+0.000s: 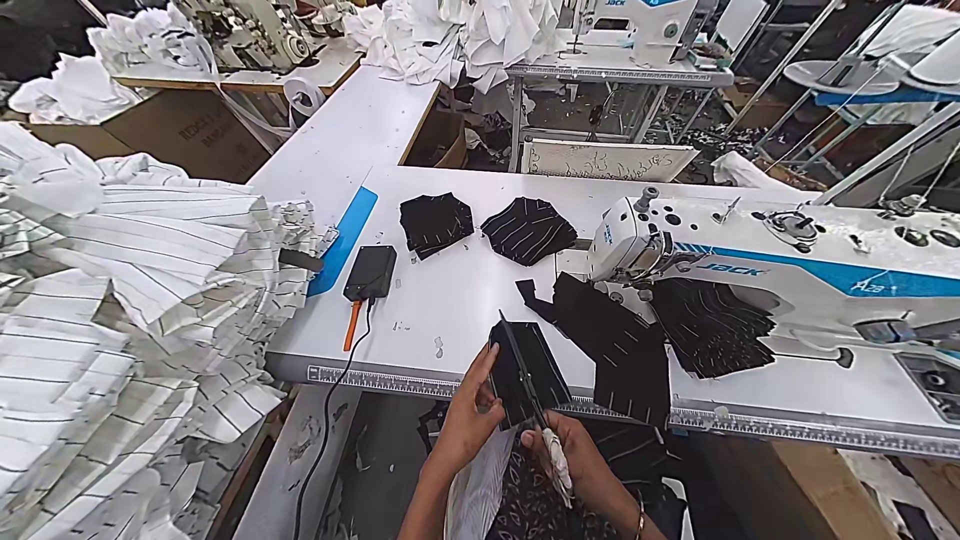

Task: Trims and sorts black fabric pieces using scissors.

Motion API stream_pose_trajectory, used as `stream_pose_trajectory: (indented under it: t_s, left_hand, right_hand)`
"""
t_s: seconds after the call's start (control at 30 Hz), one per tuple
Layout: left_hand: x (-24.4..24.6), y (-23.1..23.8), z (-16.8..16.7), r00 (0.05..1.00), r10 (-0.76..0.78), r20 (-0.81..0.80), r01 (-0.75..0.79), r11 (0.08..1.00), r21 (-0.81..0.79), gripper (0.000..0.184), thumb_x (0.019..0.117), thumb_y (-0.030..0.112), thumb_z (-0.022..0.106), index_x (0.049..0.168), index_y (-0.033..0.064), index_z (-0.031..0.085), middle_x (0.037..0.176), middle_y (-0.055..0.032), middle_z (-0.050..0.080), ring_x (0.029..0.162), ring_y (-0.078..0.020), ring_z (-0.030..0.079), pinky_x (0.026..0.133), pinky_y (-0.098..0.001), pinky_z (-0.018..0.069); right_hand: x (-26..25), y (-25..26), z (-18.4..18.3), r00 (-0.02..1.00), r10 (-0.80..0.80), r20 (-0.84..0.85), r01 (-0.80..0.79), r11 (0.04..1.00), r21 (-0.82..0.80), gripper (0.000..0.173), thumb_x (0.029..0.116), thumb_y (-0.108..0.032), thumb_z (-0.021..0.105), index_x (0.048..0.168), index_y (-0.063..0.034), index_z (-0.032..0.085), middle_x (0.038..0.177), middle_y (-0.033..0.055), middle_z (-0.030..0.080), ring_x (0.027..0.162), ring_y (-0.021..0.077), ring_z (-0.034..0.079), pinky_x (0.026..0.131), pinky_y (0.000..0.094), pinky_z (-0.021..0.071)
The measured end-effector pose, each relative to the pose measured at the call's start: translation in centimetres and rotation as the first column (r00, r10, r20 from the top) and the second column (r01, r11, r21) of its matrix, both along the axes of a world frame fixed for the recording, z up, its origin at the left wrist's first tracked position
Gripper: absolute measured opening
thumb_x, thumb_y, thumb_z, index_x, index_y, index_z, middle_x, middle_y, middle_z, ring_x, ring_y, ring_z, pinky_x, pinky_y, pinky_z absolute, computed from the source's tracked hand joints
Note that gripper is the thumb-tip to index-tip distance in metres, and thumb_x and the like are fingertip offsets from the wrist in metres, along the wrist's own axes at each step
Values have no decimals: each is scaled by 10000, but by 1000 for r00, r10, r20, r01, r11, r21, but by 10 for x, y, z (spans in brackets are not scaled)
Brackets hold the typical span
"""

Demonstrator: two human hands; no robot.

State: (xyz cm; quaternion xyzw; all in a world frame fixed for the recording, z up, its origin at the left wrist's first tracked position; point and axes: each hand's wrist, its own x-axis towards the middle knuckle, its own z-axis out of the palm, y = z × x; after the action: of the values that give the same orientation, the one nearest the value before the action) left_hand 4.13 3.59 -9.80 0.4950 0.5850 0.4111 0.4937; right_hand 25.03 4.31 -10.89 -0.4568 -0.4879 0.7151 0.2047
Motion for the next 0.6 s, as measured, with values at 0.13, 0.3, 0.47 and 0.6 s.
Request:
stream_pose_trajectory:
  t_s: [0.13,0.3,0.47,0.6]
  left_hand:
    - [-1,-1,15,955,-62,-290,80,996,50,727,825,-77,610,1526,55,469,1613,-137,394,894,-181,659,733,-349,540]
    - [-13,27,49,868,8,-497,202,908,367,764,750,-115,612,1491,52,526,1594,-62,451,962,-235,686,768,-389,557]
    - [-79,111,83,971,78,-225,37,885,464,692,816,-13,655,1486,-11,483,1573,-186,429,826,-70,644,681,-267,528]
    - [-164,196,73,972,203,-118,-168,953,252,746,868,-30,596,1568,108,381,1244,-86,646,733,-35,586,702,-240,500]
  right_hand:
    - [-2,12,-1,976,-215,-37,218,955,202,224,928,-284,722,860,-131,573,575,-104,553,463,3,528,459,184,460]
    - [3,35,-18,913,-408,-24,341,727,596,216,878,-278,727,822,-117,594,579,-122,558,468,-51,509,447,158,435]
    - [6,42,-21,901,-432,52,273,654,705,290,837,-288,772,806,-44,618,578,-81,565,493,-62,484,487,163,410]
    - [10,42,-17,925,-374,73,208,656,725,297,849,-211,778,820,34,613,588,1,592,508,-7,521,508,194,441]
